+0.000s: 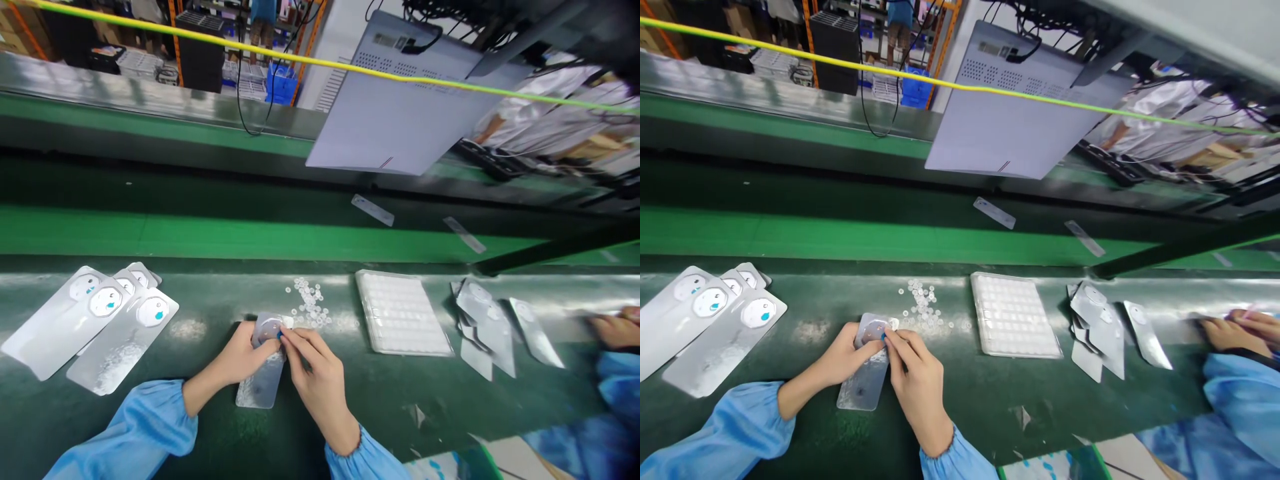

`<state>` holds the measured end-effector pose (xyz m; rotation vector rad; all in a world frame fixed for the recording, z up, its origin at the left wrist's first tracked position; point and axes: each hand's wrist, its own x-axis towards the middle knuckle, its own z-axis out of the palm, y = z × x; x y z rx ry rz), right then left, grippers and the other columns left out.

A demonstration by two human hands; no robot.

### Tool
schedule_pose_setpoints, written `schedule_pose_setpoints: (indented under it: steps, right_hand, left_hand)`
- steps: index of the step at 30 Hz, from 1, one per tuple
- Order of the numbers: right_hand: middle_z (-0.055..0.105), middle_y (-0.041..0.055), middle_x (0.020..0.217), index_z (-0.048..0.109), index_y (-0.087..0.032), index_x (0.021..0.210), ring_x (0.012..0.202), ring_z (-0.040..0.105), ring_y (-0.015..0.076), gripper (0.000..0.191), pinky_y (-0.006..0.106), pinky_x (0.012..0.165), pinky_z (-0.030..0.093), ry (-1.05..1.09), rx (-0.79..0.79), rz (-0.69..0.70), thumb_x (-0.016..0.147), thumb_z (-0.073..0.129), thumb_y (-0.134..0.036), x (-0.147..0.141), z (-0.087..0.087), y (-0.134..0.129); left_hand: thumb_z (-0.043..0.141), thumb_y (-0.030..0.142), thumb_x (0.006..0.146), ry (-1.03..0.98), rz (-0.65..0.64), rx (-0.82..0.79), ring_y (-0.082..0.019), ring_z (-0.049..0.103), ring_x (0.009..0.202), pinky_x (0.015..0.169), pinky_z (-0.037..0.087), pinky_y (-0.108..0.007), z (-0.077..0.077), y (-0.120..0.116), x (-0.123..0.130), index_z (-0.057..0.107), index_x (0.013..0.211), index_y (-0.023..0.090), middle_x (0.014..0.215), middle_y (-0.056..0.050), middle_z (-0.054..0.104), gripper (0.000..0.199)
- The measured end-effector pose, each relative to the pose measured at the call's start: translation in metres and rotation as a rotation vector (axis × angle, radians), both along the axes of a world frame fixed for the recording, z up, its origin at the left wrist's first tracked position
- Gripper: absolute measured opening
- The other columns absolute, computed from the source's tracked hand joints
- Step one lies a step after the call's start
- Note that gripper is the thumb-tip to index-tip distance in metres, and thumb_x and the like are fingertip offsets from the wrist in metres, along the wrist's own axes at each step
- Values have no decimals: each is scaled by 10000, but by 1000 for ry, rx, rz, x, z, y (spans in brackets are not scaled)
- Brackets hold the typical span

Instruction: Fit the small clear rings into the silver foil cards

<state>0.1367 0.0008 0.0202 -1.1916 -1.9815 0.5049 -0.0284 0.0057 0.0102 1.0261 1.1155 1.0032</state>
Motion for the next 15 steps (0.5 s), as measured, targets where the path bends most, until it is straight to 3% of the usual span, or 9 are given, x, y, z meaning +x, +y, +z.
schedule_pose_setpoints:
  steps: [7,15]
  right_hand:
    - [745,64,986,745,-235,1077,850,741,191,217,310,804,618,-31,46,-11,1009,552,-162,-3,4,0]
    - [728,58,948,692,-201,1035,740,697,150,140,261,668,555,-79,68,-14,1010,557,-172,-5,4,1]
  left_hand:
    - [633,329,799,27,-2,25,-131,448,631,592,390,-229,-1,0,0,576,664,173,649,25,516,214]
    - [629,337,794,9,-36,14,-117,412,616,572,354,-222,-2,0,-1,575,662,162,639,34,483,225]
